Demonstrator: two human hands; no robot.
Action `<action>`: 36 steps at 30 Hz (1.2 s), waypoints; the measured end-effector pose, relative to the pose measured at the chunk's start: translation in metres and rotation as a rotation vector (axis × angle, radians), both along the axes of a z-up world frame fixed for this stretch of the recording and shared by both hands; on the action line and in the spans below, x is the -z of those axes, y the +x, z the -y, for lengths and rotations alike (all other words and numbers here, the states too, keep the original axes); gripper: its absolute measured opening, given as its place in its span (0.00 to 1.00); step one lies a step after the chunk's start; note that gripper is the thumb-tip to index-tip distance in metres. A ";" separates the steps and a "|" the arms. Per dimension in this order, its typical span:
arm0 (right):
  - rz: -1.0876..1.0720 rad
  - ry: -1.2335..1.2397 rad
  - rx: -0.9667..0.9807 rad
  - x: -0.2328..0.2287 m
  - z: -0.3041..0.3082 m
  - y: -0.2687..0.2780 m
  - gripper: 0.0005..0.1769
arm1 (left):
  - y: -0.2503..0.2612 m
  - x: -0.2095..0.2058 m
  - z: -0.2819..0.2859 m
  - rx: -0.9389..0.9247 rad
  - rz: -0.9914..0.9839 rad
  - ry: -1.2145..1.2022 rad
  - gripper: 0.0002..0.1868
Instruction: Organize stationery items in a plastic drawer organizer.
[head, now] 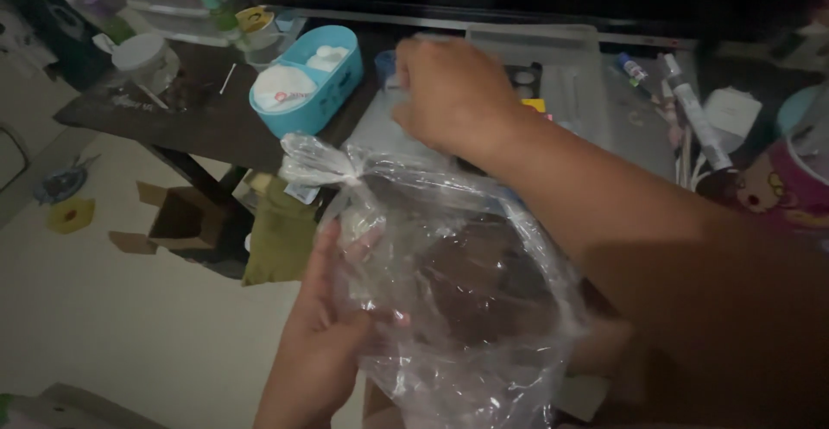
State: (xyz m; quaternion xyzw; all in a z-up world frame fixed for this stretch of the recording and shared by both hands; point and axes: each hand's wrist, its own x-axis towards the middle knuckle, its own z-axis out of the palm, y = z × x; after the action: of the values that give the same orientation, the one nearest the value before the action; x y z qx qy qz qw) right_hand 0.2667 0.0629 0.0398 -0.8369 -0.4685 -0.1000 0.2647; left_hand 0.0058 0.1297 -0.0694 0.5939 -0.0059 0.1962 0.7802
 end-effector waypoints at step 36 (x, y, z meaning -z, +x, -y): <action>-0.182 -0.699 0.017 -0.019 0.081 0.047 0.52 | 0.008 0.008 0.001 -0.003 -0.029 -0.012 0.54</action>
State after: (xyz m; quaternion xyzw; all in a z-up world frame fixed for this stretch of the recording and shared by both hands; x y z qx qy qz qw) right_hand 0.3140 -0.0179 0.0589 -0.8862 -0.4420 0.1389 0.0020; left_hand 0.0134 0.1286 -0.0771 0.5919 0.0074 0.1886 0.7836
